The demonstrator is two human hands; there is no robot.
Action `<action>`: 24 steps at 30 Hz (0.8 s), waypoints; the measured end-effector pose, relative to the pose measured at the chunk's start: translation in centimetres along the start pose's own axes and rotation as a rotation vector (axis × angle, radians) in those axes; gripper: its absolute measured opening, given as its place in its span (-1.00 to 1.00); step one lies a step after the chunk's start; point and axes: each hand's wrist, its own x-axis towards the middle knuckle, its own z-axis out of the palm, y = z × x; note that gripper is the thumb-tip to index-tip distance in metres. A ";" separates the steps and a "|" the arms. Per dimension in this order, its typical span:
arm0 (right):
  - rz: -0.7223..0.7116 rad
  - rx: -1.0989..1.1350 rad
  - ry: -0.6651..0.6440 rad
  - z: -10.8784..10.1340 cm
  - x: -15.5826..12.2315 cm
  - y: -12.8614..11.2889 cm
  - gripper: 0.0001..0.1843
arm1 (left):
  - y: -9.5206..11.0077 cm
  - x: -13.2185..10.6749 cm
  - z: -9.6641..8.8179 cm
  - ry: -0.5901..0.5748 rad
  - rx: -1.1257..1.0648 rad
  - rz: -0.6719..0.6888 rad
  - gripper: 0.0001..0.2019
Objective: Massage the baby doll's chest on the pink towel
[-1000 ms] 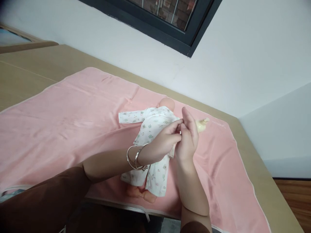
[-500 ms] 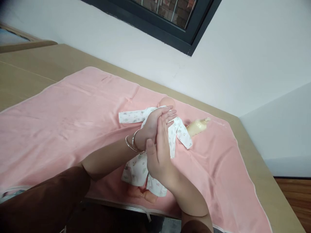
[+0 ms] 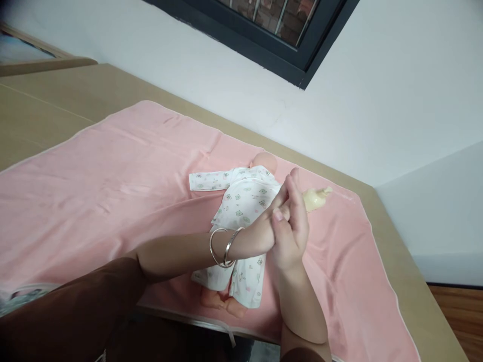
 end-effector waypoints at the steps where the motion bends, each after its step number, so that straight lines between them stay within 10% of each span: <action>1: 0.009 0.007 0.027 0.0 0.2 0.2 -0.29 | 0.1 0.1 0.1 -0.013 0.040 0.085 -0.43; 5: 0.087 0.044 0.105 -0.2 0.7 1.3 -0.35 | -0.4 -0.2 0.0 -0.051 0.202 0.315 -0.51; 14: 0.132 -0.050 0.188 4.0 1.4 5.0 -0.37 | 0.0 3.3 -2.8 0.252 0.055 0.057 -0.41; 24: -0.006 -0.224 -0.361 7.2 2.6 10.1 -0.51 | -2.0 10.7 -13.6 0.723 0.617 0.314 -0.77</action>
